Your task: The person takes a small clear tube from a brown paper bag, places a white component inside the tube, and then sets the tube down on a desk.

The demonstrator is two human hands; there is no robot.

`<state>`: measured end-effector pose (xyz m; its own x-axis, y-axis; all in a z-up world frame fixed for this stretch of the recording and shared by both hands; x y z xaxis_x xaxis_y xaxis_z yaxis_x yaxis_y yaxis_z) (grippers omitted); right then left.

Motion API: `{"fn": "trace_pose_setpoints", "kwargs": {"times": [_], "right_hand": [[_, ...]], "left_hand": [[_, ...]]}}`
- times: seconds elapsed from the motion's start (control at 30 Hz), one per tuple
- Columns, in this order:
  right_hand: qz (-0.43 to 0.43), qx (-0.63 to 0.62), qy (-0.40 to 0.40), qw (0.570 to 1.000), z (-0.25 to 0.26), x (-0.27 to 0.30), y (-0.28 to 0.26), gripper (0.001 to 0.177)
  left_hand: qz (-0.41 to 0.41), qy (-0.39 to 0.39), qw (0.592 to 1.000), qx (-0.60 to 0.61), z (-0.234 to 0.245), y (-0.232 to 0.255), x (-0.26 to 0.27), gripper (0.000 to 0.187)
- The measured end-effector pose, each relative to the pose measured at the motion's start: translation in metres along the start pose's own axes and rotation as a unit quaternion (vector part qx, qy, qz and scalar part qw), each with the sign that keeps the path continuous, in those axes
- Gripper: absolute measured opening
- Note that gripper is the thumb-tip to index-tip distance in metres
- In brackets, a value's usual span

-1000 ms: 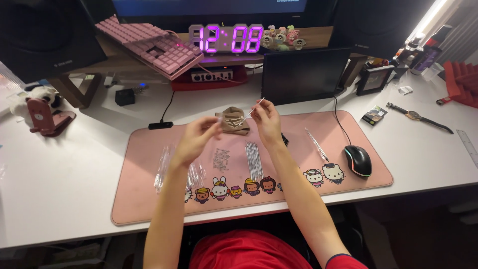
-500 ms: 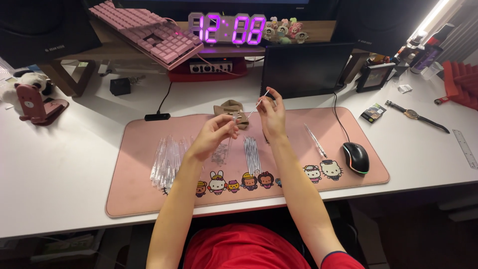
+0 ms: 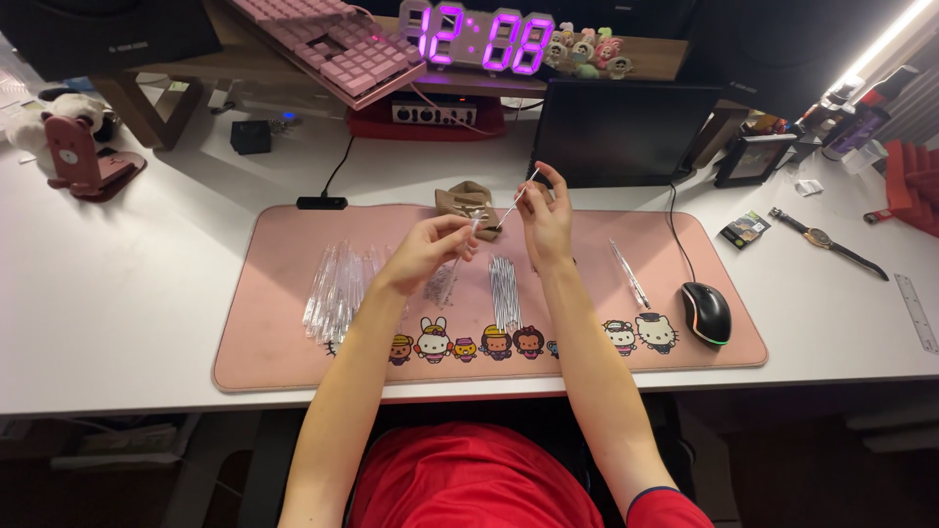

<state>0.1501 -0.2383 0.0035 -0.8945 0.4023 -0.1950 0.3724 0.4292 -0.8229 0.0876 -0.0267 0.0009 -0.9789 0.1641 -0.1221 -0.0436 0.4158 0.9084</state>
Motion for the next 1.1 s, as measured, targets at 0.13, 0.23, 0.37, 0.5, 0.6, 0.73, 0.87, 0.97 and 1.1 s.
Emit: {"fn": "trace_pose_setpoints", "kwargs": {"times": [0.13,0.23,0.37,0.5,0.6,0.73,0.87,0.97,1.1], "right_hand": [[0.002,0.000,-0.002,1.000,0.000,-0.001,0.000,0.040],[0.006,0.001,-0.002,1.000,0.001,-0.001,-0.001,0.039],[0.016,-0.008,-0.004,1.000,0.001,-0.001,-0.004,0.039],[0.016,-0.008,-0.008,1.000,-0.003,0.005,-0.007,0.039],[0.024,-0.006,-0.011,1.000,-0.004,0.004,-0.007,0.038],[0.024,-0.012,-0.015,1.000,-0.005,0.005,-0.007,0.038],[0.026,-0.010,-0.021,0.999,-0.007,0.006,-0.008,0.037],[0.025,-0.010,-0.021,0.999,-0.009,0.008,-0.009,0.036],[0.028,-0.009,-0.012,1.000,-0.005,0.005,-0.007,0.035]], "left_hand": [[0.000,-0.009,1.000,-0.012,-0.003,0.002,0.003,0.022],[0.005,-0.012,1.000,-0.018,-0.001,-0.003,0.004,0.023],[0.010,-0.017,0.999,-0.033,-0.004,-0.001,0.006,0.023],[0.014,-0.020,0.999,-0.036,-0.005,0.002,0.009,0.024],[0.014,-0.019,0.999,-0.040,-0.004,0.002,0.008,0.024],[0.014,-0.018,0.999,-0.040,-0.004,0.001,0.007,0.025],[0.017,-0.020,0.999,-0.035,-0.005,0.001,0.008,0.026],[0.018,-0.019,0.999,-0.035,-0.004,0.000,0.007,0.026],[0.019,-0.021,0.999,-0.035,-0.005,0.001,0.008,0.025]]}}
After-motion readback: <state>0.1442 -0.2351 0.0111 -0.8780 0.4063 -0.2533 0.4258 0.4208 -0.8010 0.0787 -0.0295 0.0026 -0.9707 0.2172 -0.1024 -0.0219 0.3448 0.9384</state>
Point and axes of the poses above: each hand's wrist, its own x-axis away from the middle knuckle, its own z-axis out of the back of the hand, y = z × x, the point moved 10 cm from there along -x, towards the middle knuckle, and after that the axes turned 13 degrees about y, right-handed, at the moved point
